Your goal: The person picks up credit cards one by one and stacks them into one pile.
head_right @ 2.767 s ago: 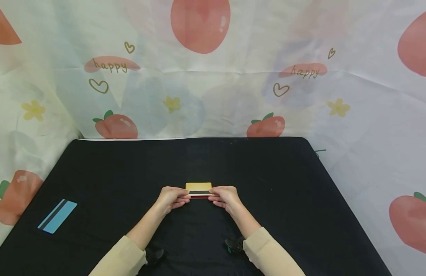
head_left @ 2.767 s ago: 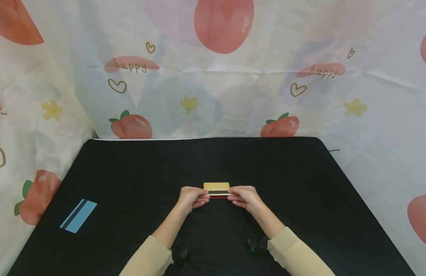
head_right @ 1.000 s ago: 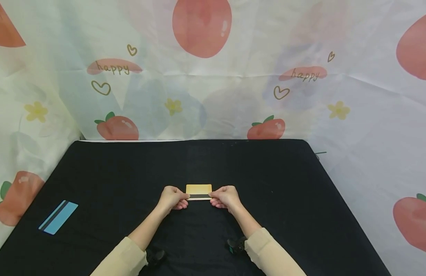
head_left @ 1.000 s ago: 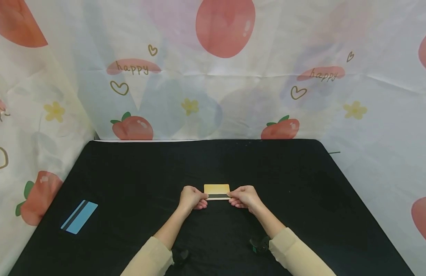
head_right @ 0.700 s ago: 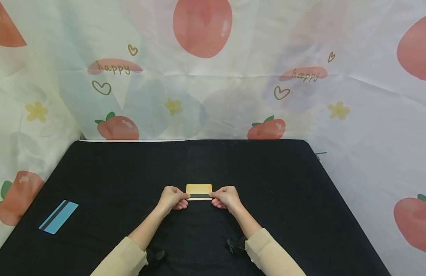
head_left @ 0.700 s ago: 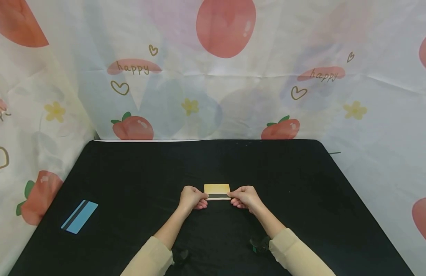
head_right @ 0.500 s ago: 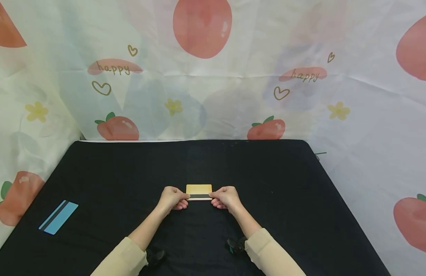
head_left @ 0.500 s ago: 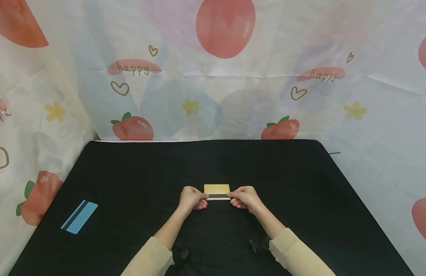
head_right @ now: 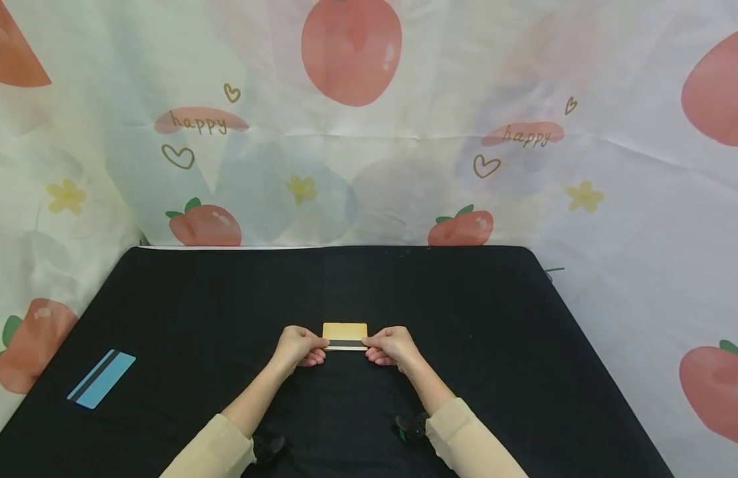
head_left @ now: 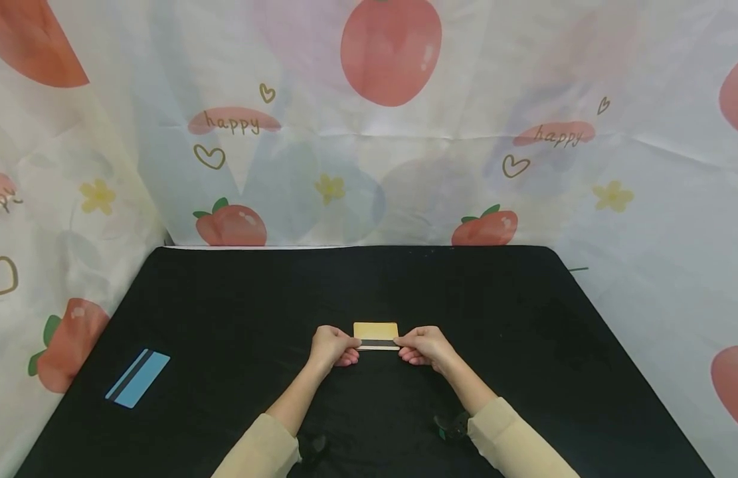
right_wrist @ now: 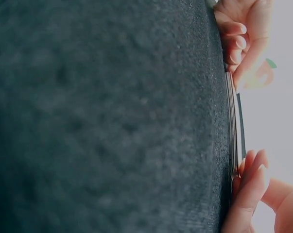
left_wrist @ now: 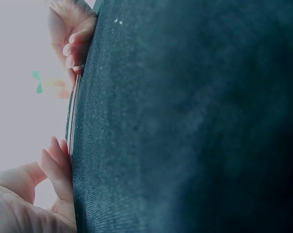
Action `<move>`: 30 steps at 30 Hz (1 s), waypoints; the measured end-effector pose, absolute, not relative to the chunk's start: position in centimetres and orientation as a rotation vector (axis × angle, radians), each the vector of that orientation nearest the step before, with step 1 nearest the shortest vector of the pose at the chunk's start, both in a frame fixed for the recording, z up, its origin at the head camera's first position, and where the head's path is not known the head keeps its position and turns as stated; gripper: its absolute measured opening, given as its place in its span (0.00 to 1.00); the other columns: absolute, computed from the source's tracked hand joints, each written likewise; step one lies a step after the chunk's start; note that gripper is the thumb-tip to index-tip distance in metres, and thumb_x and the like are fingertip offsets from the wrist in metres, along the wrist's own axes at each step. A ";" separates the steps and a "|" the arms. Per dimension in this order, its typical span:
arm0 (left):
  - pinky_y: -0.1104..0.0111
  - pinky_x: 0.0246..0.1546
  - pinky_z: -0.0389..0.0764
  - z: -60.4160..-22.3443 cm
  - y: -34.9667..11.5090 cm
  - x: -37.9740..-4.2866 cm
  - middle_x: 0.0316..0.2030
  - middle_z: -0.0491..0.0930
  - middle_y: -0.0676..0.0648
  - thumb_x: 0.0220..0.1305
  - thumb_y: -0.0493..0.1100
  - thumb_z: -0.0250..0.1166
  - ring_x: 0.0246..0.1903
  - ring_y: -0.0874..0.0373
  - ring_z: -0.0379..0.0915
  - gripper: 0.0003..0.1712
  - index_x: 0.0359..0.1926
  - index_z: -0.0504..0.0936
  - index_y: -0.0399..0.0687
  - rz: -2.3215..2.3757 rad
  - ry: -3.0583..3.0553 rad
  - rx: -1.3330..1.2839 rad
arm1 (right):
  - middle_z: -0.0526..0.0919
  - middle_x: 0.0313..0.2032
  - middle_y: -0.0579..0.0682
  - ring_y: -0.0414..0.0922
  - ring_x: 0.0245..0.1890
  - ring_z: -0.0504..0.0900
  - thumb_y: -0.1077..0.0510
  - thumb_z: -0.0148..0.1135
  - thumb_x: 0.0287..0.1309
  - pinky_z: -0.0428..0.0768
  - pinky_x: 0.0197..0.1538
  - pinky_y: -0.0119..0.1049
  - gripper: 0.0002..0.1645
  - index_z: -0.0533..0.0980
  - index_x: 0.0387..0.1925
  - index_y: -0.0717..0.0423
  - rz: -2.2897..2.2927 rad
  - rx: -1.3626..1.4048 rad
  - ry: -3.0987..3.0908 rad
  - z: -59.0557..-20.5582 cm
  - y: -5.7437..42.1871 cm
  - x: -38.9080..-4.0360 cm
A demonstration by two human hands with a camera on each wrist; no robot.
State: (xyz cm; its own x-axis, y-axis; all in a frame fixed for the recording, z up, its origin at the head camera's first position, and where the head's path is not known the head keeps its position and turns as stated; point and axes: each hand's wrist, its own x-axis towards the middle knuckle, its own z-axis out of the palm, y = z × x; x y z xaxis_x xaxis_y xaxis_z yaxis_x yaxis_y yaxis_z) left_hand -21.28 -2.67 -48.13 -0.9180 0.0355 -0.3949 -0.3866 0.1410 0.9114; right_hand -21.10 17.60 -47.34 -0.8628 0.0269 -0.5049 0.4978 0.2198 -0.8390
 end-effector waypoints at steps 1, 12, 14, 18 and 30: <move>0.78 0.10 0.74 -48.2 -2.7 -21.3 0.10 0.76 0.48 0.52 0.32 0.65 0.09 0.65 0.72 0.06 0.25 0.77 0.33 1.840 2.102 -0.340 | 0.79 0.13 0.48 0.34 0.11 0.76 0.62 0.64 0.51 0.75 0.15 0.22 0.07 0.76 0.29 0.64 -1.682 0.482 2.113 -47.4 17.6 -21.1; 0.76 0.12 0.77 -47.8 -3.3 -21.2 0.11 0.76 0.47 0.50 0.33 0.67 0.09 0.64 0.73 0.06 0.26 0.78 0.32 1.858 2.088 -0.347 | 0.79 0.14 0.49 0.36 0.13 0.77 0.62 0.63 0.52 0.77 0.17 0.24 0.07 0.75 0.30 0.63 -1.666 0.468 2.109 -46.9 17.9 -21.3; 0.75 0.13 0.78 -47.6 -3.8 -21.3 0.11 0.76 0.47 0.50 0.33 0.67 0.09 0.63 0.73 0.07 0.27 0.78 0.32 1.867 2.086 -0.355 | 0.80 0.15 0.50 0.37 0.13 0.78 0.62 0.63 0.53 0.78 0.18 0.25 0.07 0.75 0.31 0.64 -1.671 0.444 2.114 -46.6 18.0 -21.4; 0.73 0.15 0.79 -47.0 -5.2 -21.5 0.13 0.76 0.46 0.51 0.35 0.67 0.10 0.62 0.74 0.08 0.29 0.79 0.32 1.876 2.081 -0.381 | 0.81 0.19 0.51 0.38 0.16 0.80 0.61 0.62 0.54 0.80 0.22 0.28 0.10 0.77 0.35 0.66 -1.672 0.362 2.120 -45.9 18.0 -22.0; 0.70 0.20 0.81 -45.8 -10.9 -20.7 0.22 0.79 0.44 0.57 0.41 0.64 0.17 0.58 0.78 0.14 0.39 0.78 0.33 1.880 2.095 -0.429 | 0.82 0.36 0.60 0.43 0.29 0.83 0.60 0.59 0.58 0.83 0.38 0.37 0.22 0.72 0.50 0.71 -1.696 0.108 2.074 -44.0 15.6 -23.6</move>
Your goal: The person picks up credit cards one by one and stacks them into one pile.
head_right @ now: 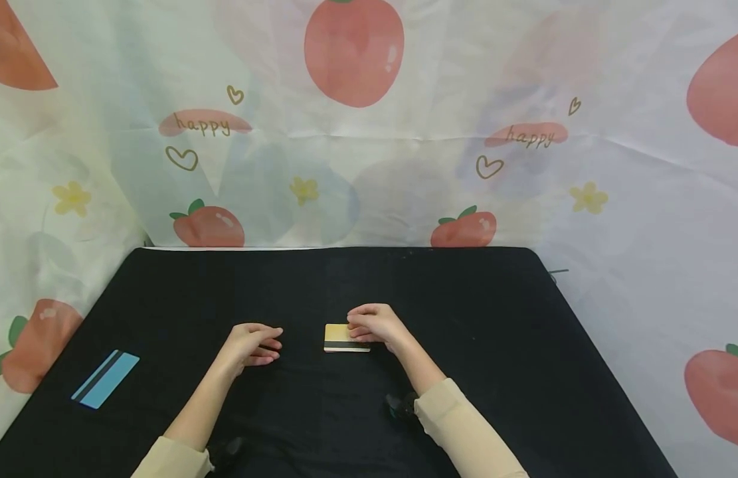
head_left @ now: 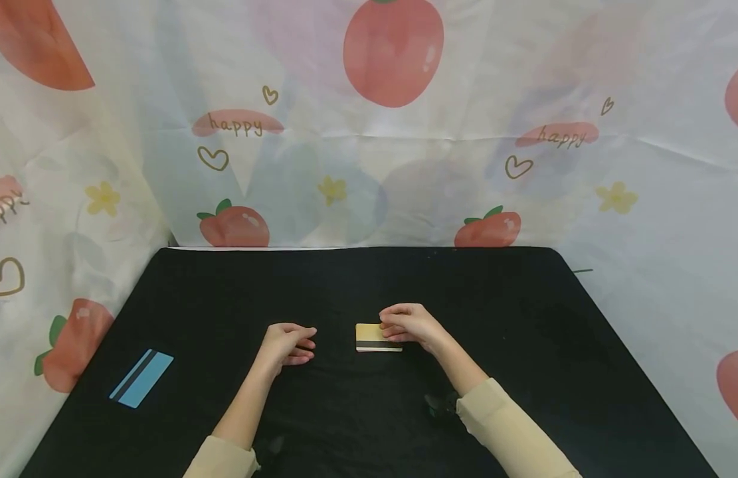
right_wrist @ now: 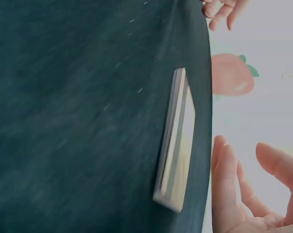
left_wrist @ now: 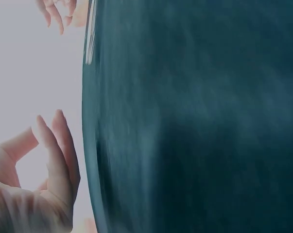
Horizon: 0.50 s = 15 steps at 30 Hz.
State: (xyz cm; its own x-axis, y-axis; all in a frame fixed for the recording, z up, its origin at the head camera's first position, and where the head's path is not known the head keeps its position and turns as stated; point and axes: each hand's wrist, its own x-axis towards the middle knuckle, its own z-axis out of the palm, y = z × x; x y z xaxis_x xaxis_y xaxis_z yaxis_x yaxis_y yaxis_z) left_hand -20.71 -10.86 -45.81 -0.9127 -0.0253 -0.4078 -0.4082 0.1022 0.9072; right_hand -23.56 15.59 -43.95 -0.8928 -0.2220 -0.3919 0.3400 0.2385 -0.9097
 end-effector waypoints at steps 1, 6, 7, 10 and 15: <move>0.70 0.21 0.82 -45.7 -11.3 -20.6 0.23 0.80 0.43 0.57 0.41 0.64 0.17 0.58 0.78 0.15 0.40 0.78 0.33 1.881 2.096 -0.430 | 0.82 0.37 0.60 0.43 0.30 0.83 0.60 0.58 0.58 0.83 0.40 0.38 0.22 0.71 0.51 0.71 -1.702 0.096 2.066 -43.9 15.3 -23.7; 0.69 0.24 0.83 -45.4 -13.6 -19.9 0.26 0.80 0.44 0.59 0.45 0.62 0.21 0.57 0.80 0.20 0.46 0.76 0.33 1.893 2.095 -0.457 | 0.81 0.41 0.62 0.46 0.34 0.83 0.60 0.57 0.59 0.81 0.46 0.43 0.23 0.70 0.53 0.70 -1.707 0.046 2.035 -43.7 13.7 -24.2; 0.68 0.25 0.83 -45.4 -14.0 -19.7 0.26 0.80 0.45 0.60 0.45 0.62 0.22 0.56 0.80 0.21 0.47 0.75 0.33 1.895 2.094 -0.465 | 0.81 0.42 0.62 0.47 0.36 0.83 0.60 0.57 0.59 0.80 0.46 0.43 0.23 0.69 0.54 0.70 -1.704 0.030 2.029 -43.7 13.4 -24.3; 0.67 0.28 0.83 -45.3 -15.2 -19.4 0.27 0.80 0.46 0.60 0.47 0.62 0.24 0.56 0.81 0.23 0.49 0.74 0.34 1.908 2.090 -0.489 | 0.80 0.44 0.63 0.50 0.39 0.83 0.60 0.57 0.60 0.80 0.46 0.43 0.23 0.70 0.54 0.69 -1.702 -0.001 2.016 -43.7 12.3 -24.5; 0.68 0.31 0.83 -45.1 -17.4 -18.6 0.30 0.81 0.48 0.60 0.51 0.61 0.27 0.57 0.81 0.29 0.53 0.70 0.32 1.942 2.079 -0.529 | 0.80 0.42 0.62 0.51 0.40 0.82 0.60 0.56 0.60 0.80 0.47 0.43 0.22 0.70 0.54 0.68 -1.723 -0.021 1.984 -43.5 10.4 -24.9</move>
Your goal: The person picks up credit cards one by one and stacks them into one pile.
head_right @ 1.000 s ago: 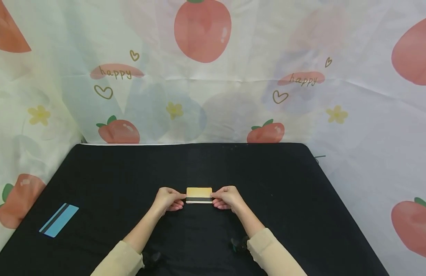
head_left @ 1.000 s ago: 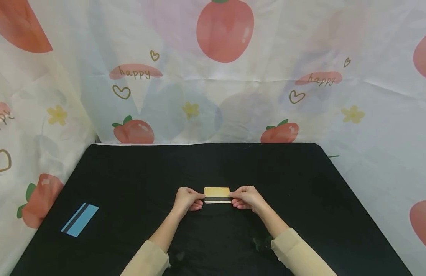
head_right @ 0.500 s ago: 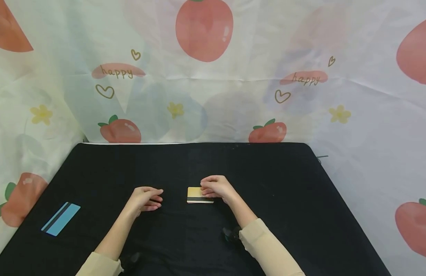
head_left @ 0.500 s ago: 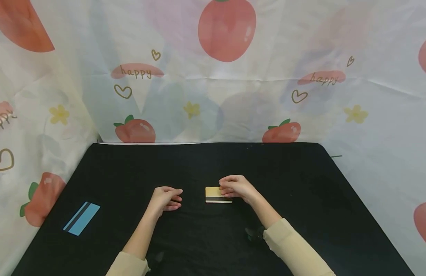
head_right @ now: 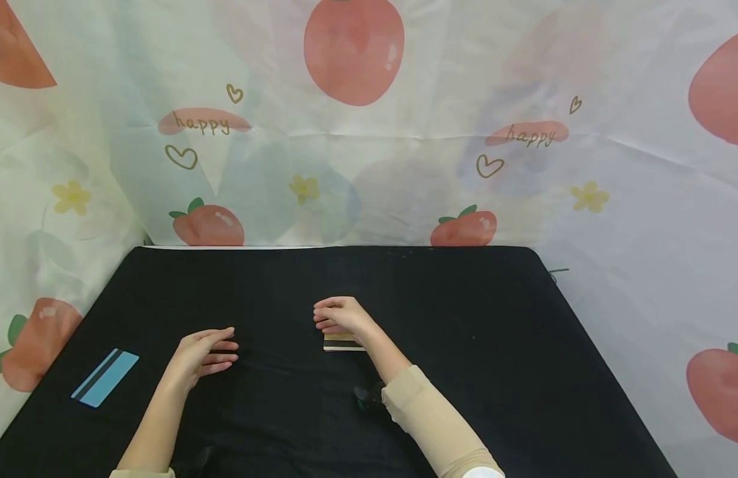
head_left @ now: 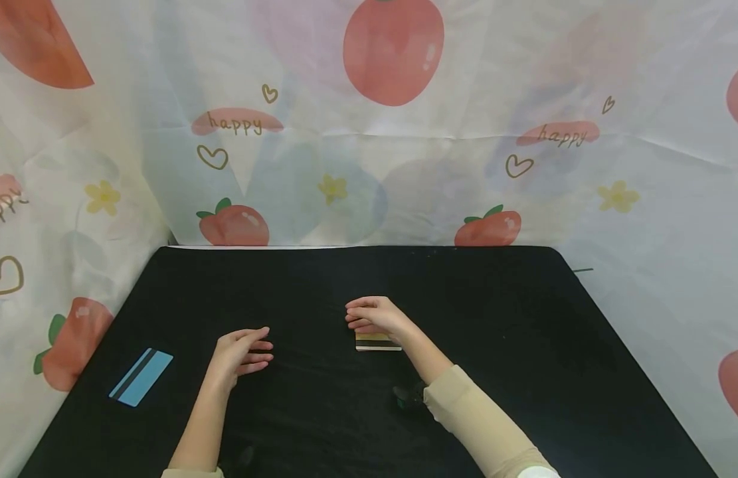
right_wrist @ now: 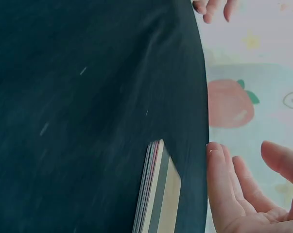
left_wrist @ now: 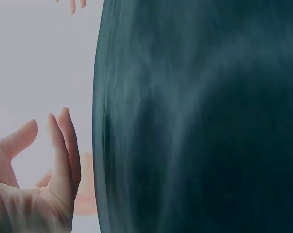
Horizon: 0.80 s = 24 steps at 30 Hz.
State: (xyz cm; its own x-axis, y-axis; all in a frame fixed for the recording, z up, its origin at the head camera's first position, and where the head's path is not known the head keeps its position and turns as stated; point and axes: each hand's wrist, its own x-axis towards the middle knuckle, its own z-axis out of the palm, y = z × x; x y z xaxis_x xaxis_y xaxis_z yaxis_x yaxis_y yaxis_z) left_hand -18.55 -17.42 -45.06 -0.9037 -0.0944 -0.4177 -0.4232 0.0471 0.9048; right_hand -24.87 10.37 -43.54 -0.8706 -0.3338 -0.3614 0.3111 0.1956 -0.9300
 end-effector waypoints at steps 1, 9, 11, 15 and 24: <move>0.68 0.31 0.83 -45.0 -17.9 -18.4 0.30 0.81 0.48 0.61 0.51 0.61 0.28 0.57 0.81 0.30 0.54 0.70 0.32 1.949 2.077 -0.543 | 0.81 0.42 0.62 0.50 0.40 0.82 0.60 0.56 0.60 0.80 0.46 0.42 0.22 0.70 0.53 0.69 -1.725 -0.028 1.979 -43.5 9.9 -24.9; 0.70 0.34 0.82 -44.7 -21.8 -17.1 0.30 0.81 0.54 0.60 0.56 0.59 0.29 0.61 0.81 0.37 0.60 0.63 0.33 1.970 2.075 -0.628 | 0.81 0.42 0.61 0.51 0.41 0.82 0.61 0.56 0.60 0.81 0.45 0.39 0.22 0.70 0.53 0.69 -1.727 -0.082 1.932 -43.6 6.8 -25.4; 0.70 0.34 0.82 -44.7 -22.8 -16.8 0.29 0.81 0.56 0.60 0.57 0.59 0.29 0.62 0.81 0.39 0.61 0.62 0.33 1.975 2.064 -0.657 | 0.81 0.42 0.61 0.51 0.41 0.82 0.61 0.55 0.61 0.81 0.45 0.39 0.21 0.71 0.53 0.69 -1.729 -0.090 1.920 -43.7 6.0 -25.4; 0.69 0.35 0.82 -44.6 -25.1 -16.3 0.27 0.80 0.58 0.60 0.56 0.59 0.29 0.62 0.81 0.39 0.63 0.60 0.35 1.991 1.984 -0.706 | 0.81 0.42 0.62 0.52 0.42 0.82 0.61 0.55 0.60 0.81 0.45 0.40 0.20 0.72 0.52 0.68 -1.734 -0.093 1.888 -43.9 4.5 -25.5; 0.67 0.37 0.82 -44.4 -30.3 -15.7 0.25 0.81 0.58 0.59 0.53 0.61 0.29 0.61 0.81 0.17 0.45 0.73 0.52 2.041 1.833 -0.782 | 0.82 0.40 0.60 0.52 0.41 0.82 0.61 0.57 0.60 0.81 0.44 0.41 0.19 0.73 0.51 0.67 -1.782 -0.048 1.801 -44.4 0.9 -24.7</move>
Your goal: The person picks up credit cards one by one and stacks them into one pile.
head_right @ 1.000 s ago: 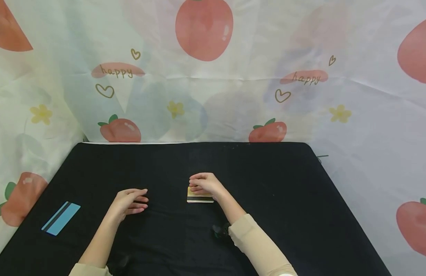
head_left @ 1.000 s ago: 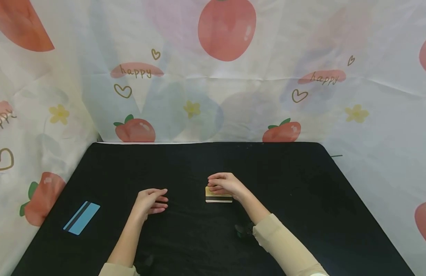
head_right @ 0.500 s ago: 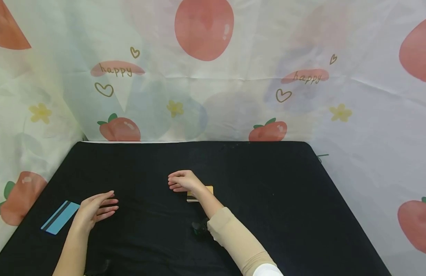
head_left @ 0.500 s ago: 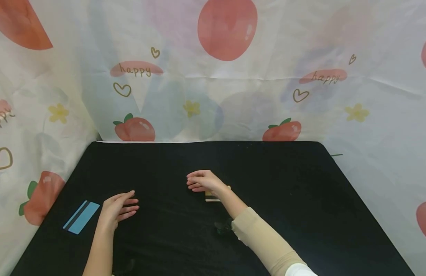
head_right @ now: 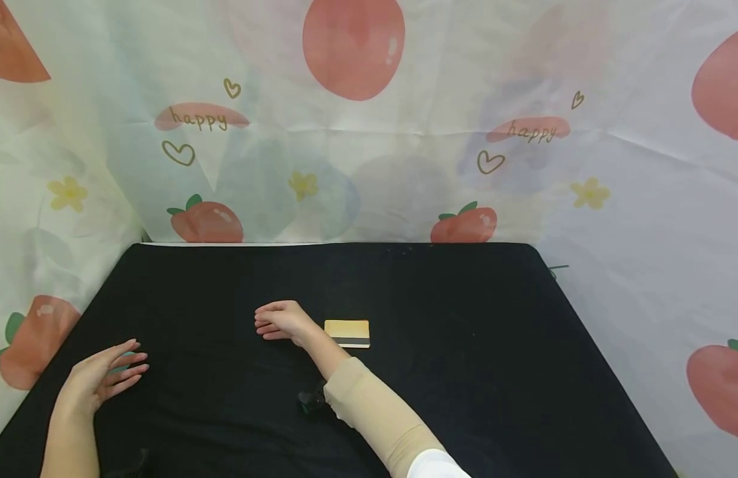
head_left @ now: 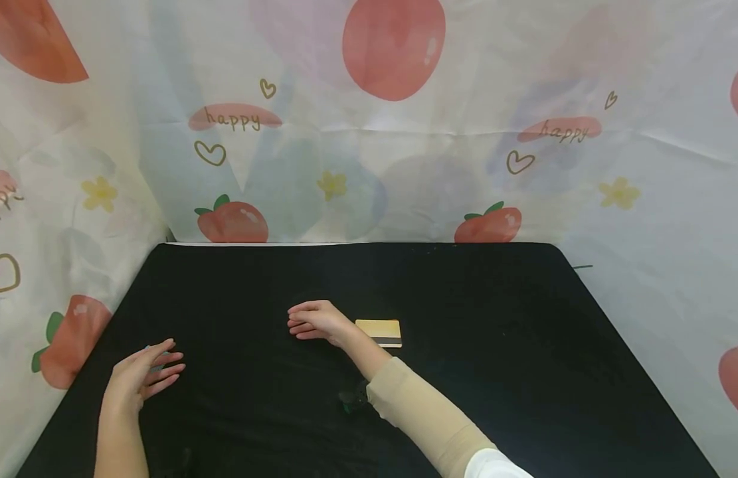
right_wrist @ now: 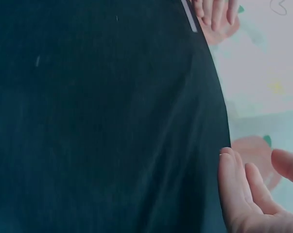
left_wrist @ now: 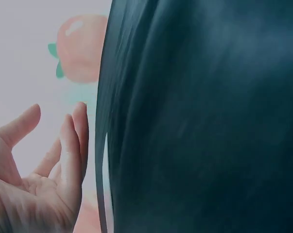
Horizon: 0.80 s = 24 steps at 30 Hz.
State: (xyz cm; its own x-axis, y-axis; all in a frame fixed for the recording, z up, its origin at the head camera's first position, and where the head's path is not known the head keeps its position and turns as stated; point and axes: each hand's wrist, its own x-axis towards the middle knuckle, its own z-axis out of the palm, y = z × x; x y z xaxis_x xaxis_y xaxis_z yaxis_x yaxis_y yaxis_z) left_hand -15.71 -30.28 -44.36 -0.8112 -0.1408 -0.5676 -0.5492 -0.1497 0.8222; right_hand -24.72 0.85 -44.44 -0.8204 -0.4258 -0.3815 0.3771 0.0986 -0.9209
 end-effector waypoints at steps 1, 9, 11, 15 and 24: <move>0.67 0.37 0.82 -44.3 -30.8 -15.7 0.25 0.81 0.58 0.59 0.53 0.62 0.29 0.61 0.81 0.12 0.40 0.76 0.55 2.045 1.819 -0.777 | 0.82 0.40 0.60 0.52 0.41 0.82 0.61 0.57 0.59 0.81 0.45 0.41 0.19 0.74 0.50 0.66 -1.793 -0.038 1.789 -44.5 0.4 -24.6; 0.66 0.41 0.81 -44.4 -34.9 -15.4 0.31 0.82 0.59 0.63 0.57 0.56 0.34 0.62 0.81 0.10 0.29 0.80 0.65 2.004 1.731 -0.607 | 0.82 0.42 0.57 0.52 0.45 0.81 0.61 0.54 0.61 0.81 0.46 0.41 0.18 0.73 0.52 0.65 -1.837 -0.014 1.700 -44.9 -2.7 -23.4; 0.65 0.42 0.81 -44.5 -35.9 -15.3 0.33 0.82 0.59 0.65 0.56 0.53 0.36 0.61 0.81 0.11 0.31 0.79 0.64 2.022 1.700 -0.555 | 0.82 0.41 0.56 0.51 0.44 0.81 0.61 0.54 0.61 0.81 0.45 0.41 0.18 0.73 0.51 0.64 -1.852 -0.004 1.666 -45.1 -3.4 -23.1; 0.63 0.42 0.81 -45.0 -37.6 -15.0 0.34 0.82 0.56 0.67 0.54 0.50 0.36 0.59 0.81 0.14 0.32 0.81 0.61 2.121 1.608 -0.511 | 0.82 0.41 0.56 0.51 0.44 0.81 0.61 0.53 0.62 0.81 0.46 0.42 0.17 0.74 0.51 0.64 -1.872 0.001 1.615 -45.4 -4.5 -22.6; 0.66 0.37 0.82 -45.8 -40.9 -14.5 0.31 0.82 0.58 0.68 0.54 0.47 0.33 0.61 0.81 0.18 0.29 0.82 0.62 2.219 1.600 -0.485 | 0.81 0.44 0.57 0.52 0.47 0.80 0.59 0.51 0.64 0.78 0.49 0.46 0.18 0.72 0.53 0.64 -1.927 0.043 1.472 -45.6 -6.5 -21.7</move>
State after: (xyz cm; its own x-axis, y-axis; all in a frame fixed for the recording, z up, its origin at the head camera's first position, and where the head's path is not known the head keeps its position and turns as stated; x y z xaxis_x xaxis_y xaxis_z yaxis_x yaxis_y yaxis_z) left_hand -14.49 -40.90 -45.83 -0.8757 0.0890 -0.4747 -0.4785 -0.2928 0.8278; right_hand -21.73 -6.48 -45.62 -0.7537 -0.5026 -0.4235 0.5406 -0.1077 -0.8343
